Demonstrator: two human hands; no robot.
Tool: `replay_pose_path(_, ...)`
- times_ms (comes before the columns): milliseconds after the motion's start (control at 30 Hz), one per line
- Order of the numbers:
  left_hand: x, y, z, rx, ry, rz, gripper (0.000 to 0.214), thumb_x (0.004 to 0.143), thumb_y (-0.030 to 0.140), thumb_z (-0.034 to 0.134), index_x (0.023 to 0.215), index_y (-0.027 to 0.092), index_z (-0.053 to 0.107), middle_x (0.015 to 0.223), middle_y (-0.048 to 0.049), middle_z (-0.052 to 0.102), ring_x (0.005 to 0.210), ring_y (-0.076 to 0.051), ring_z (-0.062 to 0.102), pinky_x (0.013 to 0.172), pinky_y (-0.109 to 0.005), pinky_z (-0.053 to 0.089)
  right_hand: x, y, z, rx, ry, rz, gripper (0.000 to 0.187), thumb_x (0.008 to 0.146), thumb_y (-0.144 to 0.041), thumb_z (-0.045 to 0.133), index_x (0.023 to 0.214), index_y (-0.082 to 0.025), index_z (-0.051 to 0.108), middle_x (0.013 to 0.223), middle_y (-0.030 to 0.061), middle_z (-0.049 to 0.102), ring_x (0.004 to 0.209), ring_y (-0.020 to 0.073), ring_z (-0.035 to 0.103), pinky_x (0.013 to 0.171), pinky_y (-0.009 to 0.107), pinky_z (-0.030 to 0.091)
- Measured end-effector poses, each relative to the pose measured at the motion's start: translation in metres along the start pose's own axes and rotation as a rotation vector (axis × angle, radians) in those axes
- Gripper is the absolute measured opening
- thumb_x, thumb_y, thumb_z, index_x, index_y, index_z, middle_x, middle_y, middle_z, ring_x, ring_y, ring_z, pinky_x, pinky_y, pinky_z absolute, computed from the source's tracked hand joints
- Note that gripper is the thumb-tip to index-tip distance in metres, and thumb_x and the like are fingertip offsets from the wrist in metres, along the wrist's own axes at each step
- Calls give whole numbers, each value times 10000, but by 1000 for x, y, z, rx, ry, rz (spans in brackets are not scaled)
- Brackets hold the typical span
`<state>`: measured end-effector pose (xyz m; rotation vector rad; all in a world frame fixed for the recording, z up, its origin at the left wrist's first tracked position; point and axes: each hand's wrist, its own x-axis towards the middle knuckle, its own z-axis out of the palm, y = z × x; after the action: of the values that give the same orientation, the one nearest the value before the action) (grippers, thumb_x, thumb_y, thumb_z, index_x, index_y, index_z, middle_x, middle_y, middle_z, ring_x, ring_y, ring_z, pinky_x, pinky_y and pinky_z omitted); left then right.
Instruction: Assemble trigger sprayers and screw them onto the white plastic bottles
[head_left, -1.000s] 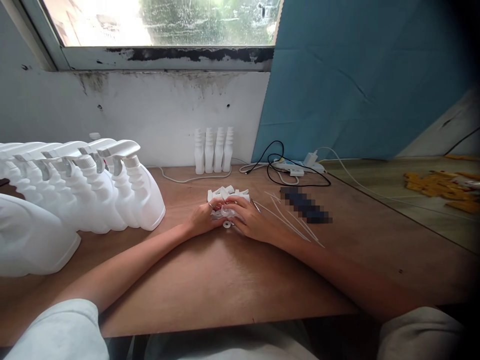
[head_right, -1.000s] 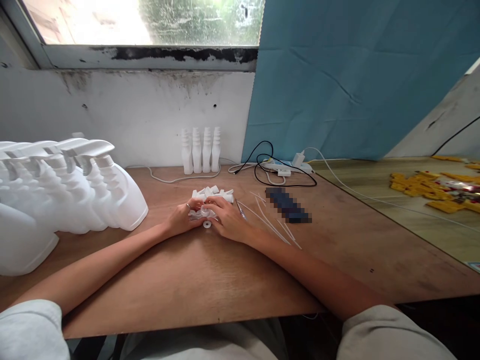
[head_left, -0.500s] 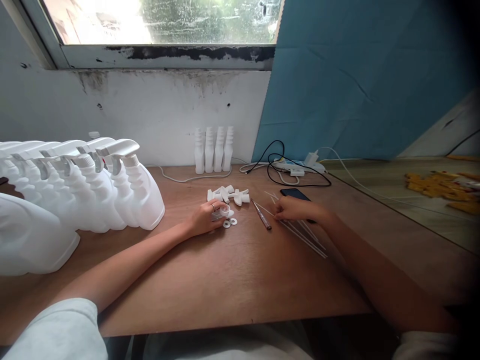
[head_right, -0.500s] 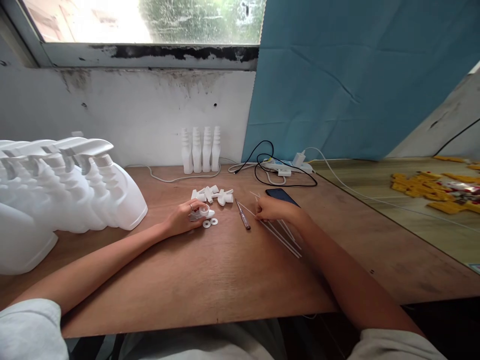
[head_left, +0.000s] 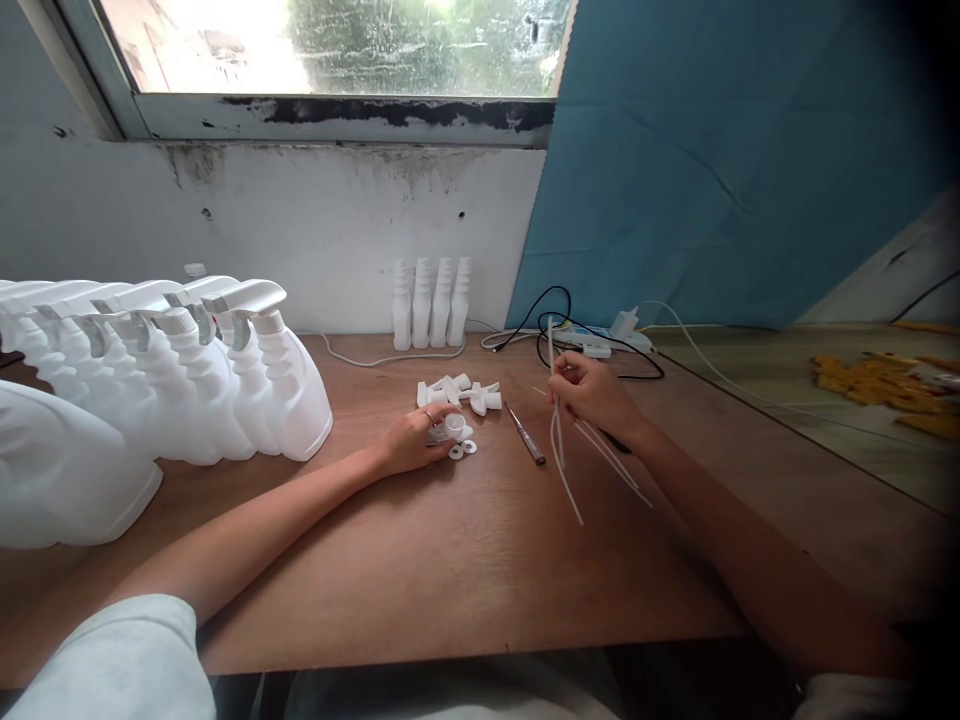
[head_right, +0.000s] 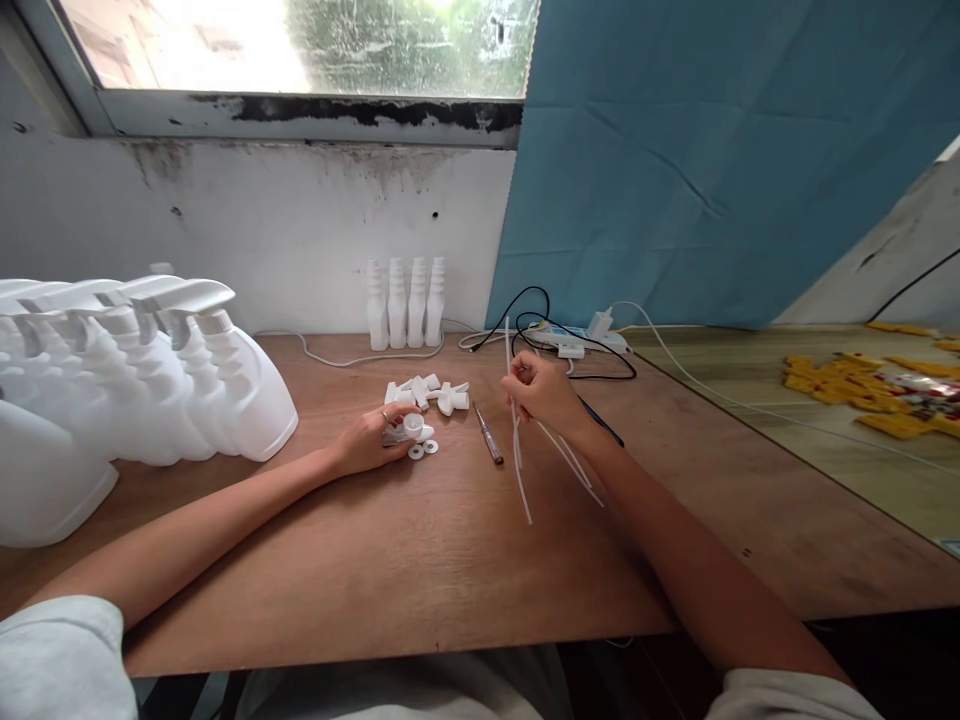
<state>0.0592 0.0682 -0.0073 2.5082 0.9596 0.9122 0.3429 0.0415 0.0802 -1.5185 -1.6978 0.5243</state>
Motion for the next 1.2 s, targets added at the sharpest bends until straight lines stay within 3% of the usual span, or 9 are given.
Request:
replay_pose_path(133,0,0,0,-3,-7,-2,424,815,353,628,1217,252,539,1148,-55,674,920,-196,656,836,-336,554,-10,-11,2,148,222,-193,168,742,-217,561,761,-230,395,644,-11,568,425,113,504,435,257,392)
replay_pose_path(300,0,0,0,3,-13,5,428,819,351,625,1225,249,534,1148,-41,670,914,-176,647,833,-307,548,-5,1,8,170,222,-250,231,740,-273,626,868,-228,438,765,10,583,537,121,539,495,256,467)
replay_pose_path(433,-1,0,-1,-7,-17,12,430,821,348,623,1228,245,533,1164,-50,664,922,-176,643,849,-316,541,7,18,9,181,53,-163,297,700,-363,656,899,-207,500,797,10,588,567,131,570,510,267,487)
replay_pose_path(600,-1,1,-1,-10,-20,5,437,818,348,629,1232,240,539,1170,-51,664,948,-184,650,852,-313,542,11,33,4,-22,-354,-37,200,733,-354,607,763,-157,599,590,-16,574,548,122,552,557,250,439)
replay_pose_path(700,-1,2,-2,-2,-12,-1,431,819,343,627,1231,246,544,1184,-46,661,951,-179,653,848,-299,542,11,36,7,-17,-381,-32,224,765,-377,612,771,-155,577,632,-3,626,524,111,550,535,241,430)
replay_pose_path(833,0,0,-1,-35,-4,37,485,818,324,632,1282,235,522,1244,-64,644,1003,-189,649,890,-306,535,8,16,19,355,-217,-148,333,834,-490,619,895,-193,480,790,35,695,607,153,660,612,298,539)
replay_pose_path(933,0,-3,0,-58,6,79,463,824,310,632,1269,222,542,1252,-74,639,1044,-199,641,931,-328,526,1,-15,33,568,-181,-225,335,861,-496,625,926,-212,459,839,43,707,677,178,702,677,345,580)
replay_pose_path(1067,0,-6,2,-57,24,95,444,823,326,645,1248,227,561,1225,-78,641,1070,-213,637,935,-351,534,-5,-46,53,591,-254,-302,311,894,-495,589,916,-211,464,855,45,701,683,172,701,624,313,574)
replay_pose_path(1200,1,-8,2,-28,30,105,472,820,337,650,1269,229,548,1171,-82,655,1021,-216,650,901,-355,547,-1,-51,68,507,-341,-348,317,919,-504,538,908,-202,444,810,36,682,642,154,678,502,243,514)
